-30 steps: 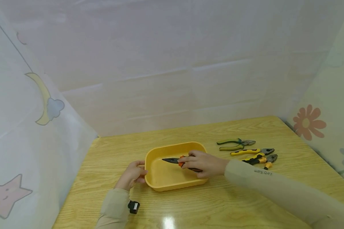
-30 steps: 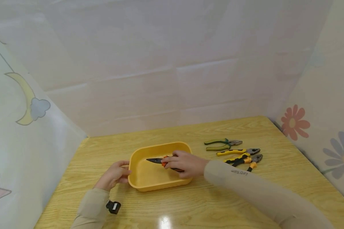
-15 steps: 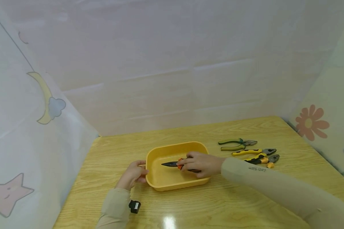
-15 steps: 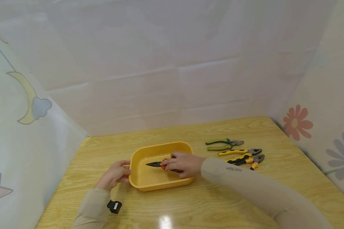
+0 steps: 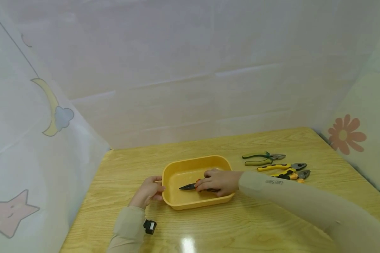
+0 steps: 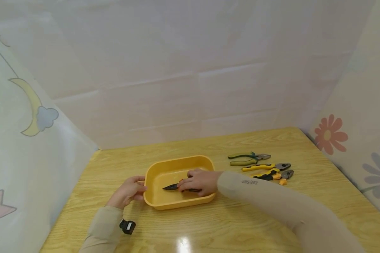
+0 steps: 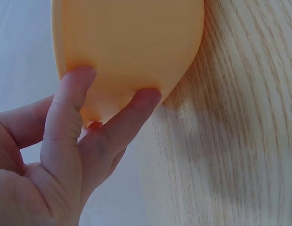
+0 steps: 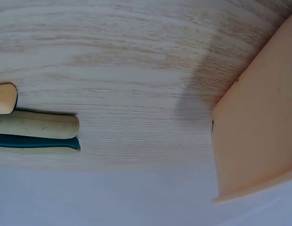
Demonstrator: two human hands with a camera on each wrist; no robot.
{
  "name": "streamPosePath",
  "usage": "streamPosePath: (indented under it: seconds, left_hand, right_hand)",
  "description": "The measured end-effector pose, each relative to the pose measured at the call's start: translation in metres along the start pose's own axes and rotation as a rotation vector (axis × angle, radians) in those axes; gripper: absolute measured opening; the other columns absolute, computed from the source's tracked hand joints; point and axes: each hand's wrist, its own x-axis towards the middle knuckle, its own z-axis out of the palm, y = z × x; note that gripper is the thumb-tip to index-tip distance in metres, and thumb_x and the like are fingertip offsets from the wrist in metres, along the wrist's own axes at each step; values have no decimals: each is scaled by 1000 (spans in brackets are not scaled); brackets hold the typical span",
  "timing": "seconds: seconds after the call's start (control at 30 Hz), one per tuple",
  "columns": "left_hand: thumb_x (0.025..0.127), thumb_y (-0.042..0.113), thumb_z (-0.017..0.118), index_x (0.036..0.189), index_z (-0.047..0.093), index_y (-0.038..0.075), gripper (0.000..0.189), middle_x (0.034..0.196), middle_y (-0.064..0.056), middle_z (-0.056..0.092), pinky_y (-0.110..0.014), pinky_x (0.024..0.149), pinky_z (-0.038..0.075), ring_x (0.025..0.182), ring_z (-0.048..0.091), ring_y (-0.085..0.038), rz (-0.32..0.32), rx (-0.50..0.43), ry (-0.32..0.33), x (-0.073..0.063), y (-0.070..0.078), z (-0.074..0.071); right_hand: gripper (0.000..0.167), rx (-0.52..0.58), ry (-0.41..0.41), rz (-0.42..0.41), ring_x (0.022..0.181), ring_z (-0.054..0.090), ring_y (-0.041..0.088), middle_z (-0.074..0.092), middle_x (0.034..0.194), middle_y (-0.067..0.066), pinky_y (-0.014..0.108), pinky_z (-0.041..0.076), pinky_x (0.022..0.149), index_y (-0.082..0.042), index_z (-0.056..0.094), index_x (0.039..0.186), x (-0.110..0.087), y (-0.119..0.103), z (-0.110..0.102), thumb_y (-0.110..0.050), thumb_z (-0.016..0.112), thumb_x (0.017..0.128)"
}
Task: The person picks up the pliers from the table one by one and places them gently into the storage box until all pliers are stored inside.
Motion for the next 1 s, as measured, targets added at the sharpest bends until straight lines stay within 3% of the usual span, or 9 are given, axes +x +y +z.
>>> streamPosePath:
  seconds: [0.27,0.57,0.77,1.0]
  left_hand:
    - [92,-12,53,138,38,-13,49,125,-34,53,-22,47,52,70,65,-20,3,4,1,0,1,1]
    - [92,-12,53,138,36,-15,49,124,-35,53,-21,47,52,67,64,-19,13,-3,2,-2,0,1]
    - [92,-12,53,138,36,-15,49,125,-35,52,-21,47,51,68,64,-19,12,6,-3,-3,1,2]
    - [93,-10,53,137,37,-15,47,126,-36,51,-21,46,51,66,63,-18,18,15,-2,-3,0,2]
  right_hand:
    - [53,8,-31,-43,112,48,23,42,147,-6,34,44,90,-22,39,147,5,2,10,-24,60,98]
    - [54,21,-105,-70,117,51,24,39,151,-1,38,46,94,-19,40,148,10,1,12,-19,60,98]
    - [60,16,-151,2,122,49,21,38,152,-3,37,46,96,-23,40,149,7,-2,7,-20,65,95]
    - [47,15,-121,223,121,51,22,49,143,2,38,45,99,-19,52,140,-2,-15,-16,-18,65,95]
